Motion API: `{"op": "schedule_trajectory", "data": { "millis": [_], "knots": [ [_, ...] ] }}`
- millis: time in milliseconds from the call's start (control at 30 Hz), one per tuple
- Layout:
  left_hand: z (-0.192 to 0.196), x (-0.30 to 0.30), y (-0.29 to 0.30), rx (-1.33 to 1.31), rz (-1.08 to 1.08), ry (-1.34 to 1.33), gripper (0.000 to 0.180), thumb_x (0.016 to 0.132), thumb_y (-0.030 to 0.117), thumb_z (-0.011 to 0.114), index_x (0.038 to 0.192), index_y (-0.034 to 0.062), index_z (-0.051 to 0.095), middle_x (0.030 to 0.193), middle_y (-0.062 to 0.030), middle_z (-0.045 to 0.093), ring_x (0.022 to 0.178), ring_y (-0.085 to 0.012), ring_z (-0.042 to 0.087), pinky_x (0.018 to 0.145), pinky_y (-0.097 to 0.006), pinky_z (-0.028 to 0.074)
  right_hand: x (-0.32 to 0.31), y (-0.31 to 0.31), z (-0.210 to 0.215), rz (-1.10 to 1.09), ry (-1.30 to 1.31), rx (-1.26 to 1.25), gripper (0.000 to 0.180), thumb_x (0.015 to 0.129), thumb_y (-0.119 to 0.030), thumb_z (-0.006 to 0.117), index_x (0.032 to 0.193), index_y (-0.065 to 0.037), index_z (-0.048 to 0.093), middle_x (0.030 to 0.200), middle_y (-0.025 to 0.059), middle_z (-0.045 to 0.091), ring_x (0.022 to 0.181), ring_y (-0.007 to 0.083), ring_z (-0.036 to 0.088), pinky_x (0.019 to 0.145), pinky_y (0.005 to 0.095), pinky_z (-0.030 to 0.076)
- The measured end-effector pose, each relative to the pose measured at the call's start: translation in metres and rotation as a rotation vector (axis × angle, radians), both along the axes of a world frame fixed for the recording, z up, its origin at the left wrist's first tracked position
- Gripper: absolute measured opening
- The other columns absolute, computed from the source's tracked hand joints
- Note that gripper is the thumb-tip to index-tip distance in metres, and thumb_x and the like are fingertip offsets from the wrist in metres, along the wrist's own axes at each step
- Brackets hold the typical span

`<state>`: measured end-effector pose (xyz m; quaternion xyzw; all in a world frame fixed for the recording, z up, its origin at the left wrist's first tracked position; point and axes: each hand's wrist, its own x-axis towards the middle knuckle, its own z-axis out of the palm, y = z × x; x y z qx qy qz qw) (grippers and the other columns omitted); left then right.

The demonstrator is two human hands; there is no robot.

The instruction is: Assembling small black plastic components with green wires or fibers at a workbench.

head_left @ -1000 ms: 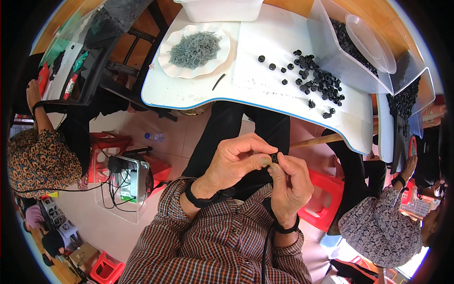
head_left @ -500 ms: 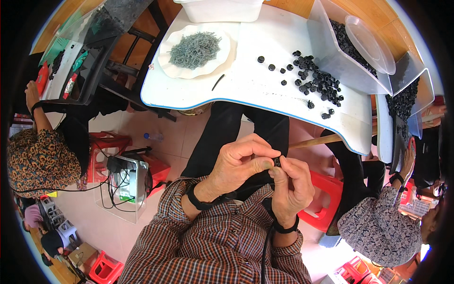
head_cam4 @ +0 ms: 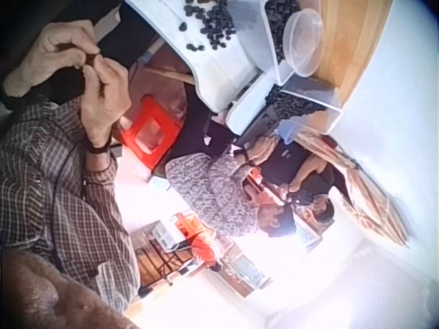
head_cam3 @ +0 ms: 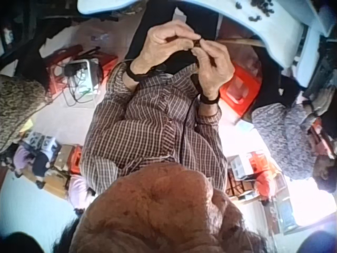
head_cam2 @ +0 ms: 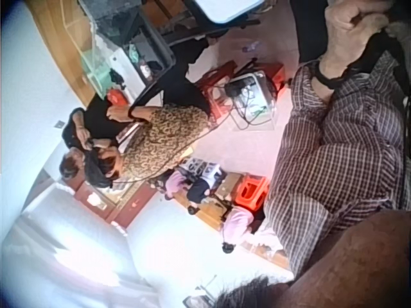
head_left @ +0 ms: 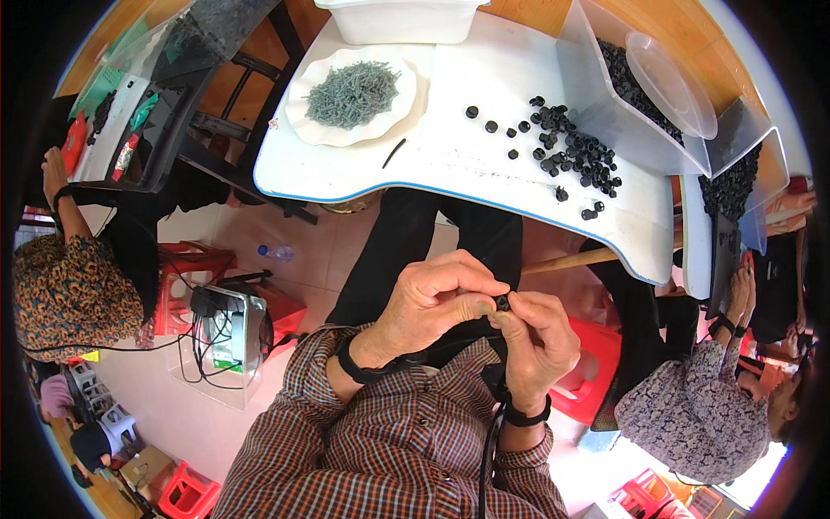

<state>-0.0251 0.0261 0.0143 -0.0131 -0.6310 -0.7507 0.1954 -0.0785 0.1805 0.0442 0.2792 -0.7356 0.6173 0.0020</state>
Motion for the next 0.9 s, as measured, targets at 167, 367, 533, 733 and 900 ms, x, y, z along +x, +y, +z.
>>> {"op": "schedule_trajectory", "data": {
  "millis": [167,367,533,733,900],
  "knots": [
    [0.002,0.001,0.000,0.023,-0.017,0.000,0.021,0.080,0.007,0.074,0.100,0.0006,0.071,0.092,-0.0089,0.065,0.076,-0.0111,0.062,0.065,-0.021,0.051,-0.009,0.006,-0.001,0.074,-0.089,-0.068,0.017,0.073,0.007,0.075,0.087,0.001,0.068,0.085,0.0112,0.068,0.071,0.0132,0.065,0.058,0.0213,0.051],
    [0.003,0.001,0.000,0.026,-0.023,0.007,0.021,0.079,0.006,0.074,0.099,0.0009,0.072,0.092,-0.0089,0.065,0.076,-0.0114,0.063,0.065,-0.021,0.050,-0.016,0.007,0.002,0.162,-0.178,-0.123,0.017,0.074,0.008,0.074,0.087,0.001,0.068,0.083,0.0104,0.067,0.072,0.0136,0.065,0.060,0.0216,0.052],
    [0.004,0.000,0.000,0.027,-0.019,0.014,0.021,0.080,0.006,0.074,0.100,0.0010,0.072,0.092,-0.0088,0.065,0.077,-0.0115,0.063,0.065,-0.021,0.051,-0.016,0.005,0.002,0.145,-0.206,-0.124,0.017,0.074,0.008,0.074,0.087,0.001,0.067,0.083,0.0101,0.067,0.072,0.0132,0.065,0.060,0.0212,0.051],
    [0.001,0.000,-0.002,0.004,-0.043,-0.007,0.021,0.080,0.006,0.074,0.100,0.0013,0.072,0.092,-0.0087,0.066,0.076,-0.0112,0.063,0.064,-0.021,0.051,-0.019,0.009,-0.003,0.174,-0.183,-0.145,0.016,0.074,0.008,0.075,0.086,0.002,0.067,0.083,0.0105,0.066,0.070,0.0129,0.065,0.058,0.0211,0.051],
    [0.003,0.000,-0.003,-0.002,-0.046,0.010,0.020,0.080,0.006,0.074,0.099,0.0009,0.072,0.092,-0.0093,0.066,0.076,-0.0119,0.064,0.064,-0.021,0.051,-0.022,0.010,-0.003,0.207,-0.174,-0.141,0.016,0.072,0.007,0.076,0.085,0.001,0.067,0.082,0.0107,0.066,0.069,0.0133,0.065,0.057,0.0212,0.052]
  ]
}}
